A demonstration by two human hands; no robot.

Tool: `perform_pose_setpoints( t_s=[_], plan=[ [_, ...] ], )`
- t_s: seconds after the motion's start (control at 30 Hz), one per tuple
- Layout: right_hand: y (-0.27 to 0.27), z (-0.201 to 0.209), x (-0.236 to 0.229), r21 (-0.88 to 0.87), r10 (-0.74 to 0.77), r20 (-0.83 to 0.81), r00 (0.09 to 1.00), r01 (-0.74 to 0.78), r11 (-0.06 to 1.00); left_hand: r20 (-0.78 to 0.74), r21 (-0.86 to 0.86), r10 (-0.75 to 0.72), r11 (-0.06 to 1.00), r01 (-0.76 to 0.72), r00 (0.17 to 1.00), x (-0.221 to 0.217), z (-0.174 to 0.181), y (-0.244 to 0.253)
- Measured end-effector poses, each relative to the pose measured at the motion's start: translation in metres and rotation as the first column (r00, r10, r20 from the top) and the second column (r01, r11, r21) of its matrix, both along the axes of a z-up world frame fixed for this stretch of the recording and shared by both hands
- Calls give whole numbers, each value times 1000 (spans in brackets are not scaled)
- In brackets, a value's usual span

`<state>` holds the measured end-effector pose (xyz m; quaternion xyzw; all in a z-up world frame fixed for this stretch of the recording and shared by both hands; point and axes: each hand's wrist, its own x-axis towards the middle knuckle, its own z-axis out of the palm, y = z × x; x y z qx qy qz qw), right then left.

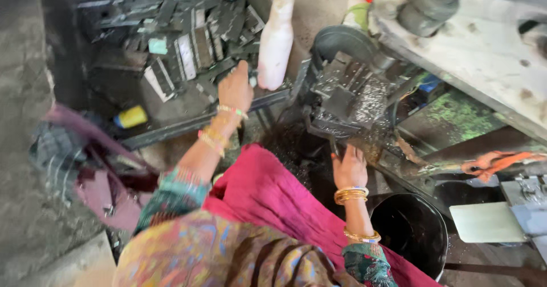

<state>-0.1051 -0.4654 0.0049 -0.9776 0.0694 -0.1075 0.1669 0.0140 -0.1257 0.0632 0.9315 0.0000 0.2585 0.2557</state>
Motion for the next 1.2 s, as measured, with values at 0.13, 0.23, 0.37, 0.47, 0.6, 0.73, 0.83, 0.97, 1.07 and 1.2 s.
perform_pose_setpoints(
  t_s=[0.13, 0.23, 0.37, 0.47, 0.6, 0.73, 0.83, 0.97, 1.07, 1.2],
  plan=[
    [43, 15, 18, 407, 223, 380, 898, -379, 831, 162, -601, -297, 727, 332, 941, -29, 10, -73],
    [53, 10, 17, 943, 103, 198, 975, -218, 250, 349, -822, -549, 209, 530, 759, -41, 11, -108],
    [29, 20, 21, 782, 163, 254, 953, -302, 545, -59, -742, -836, 402, 537, 545, -18, 28, -97],
    [2, 28, 18, 188, 153, 437, 886, -257, 948, -186, -337, -747, 659, 673, 638, -1, 19, -116],
    [-6, 11, 10, 48, -93, -91, 992, 97, 994, 60, 146, -681, 729, 668, 730, 3, -26, -178],
    [-5, -37, -9, 174, -4, -420, 908, 84, 981, 231, 465, -500, 810, 357, 834, 0, -56, -208],
    [-15, -58, 0, 158, 17, -330, 944, 37, 987, -296, 272, -464, 797, 539, 835, 4, -55, -210],
    [-37, -60, 29, 97, 19, -427, 904, 25, 995, -199, 448, -370, 789, 420, 908, 26, -47, -217],
    [-33, -75, 18, 153, 38, -268, 963, 3, 988, -223, 434, -351, 800, 415, 910, 45, -49, -221],
    [-22, -113, -11, 404, 23, -207, 978, 64, 913, -59, 458, -360, 819, 346, 931, 60, -48, -228]
  ],
)
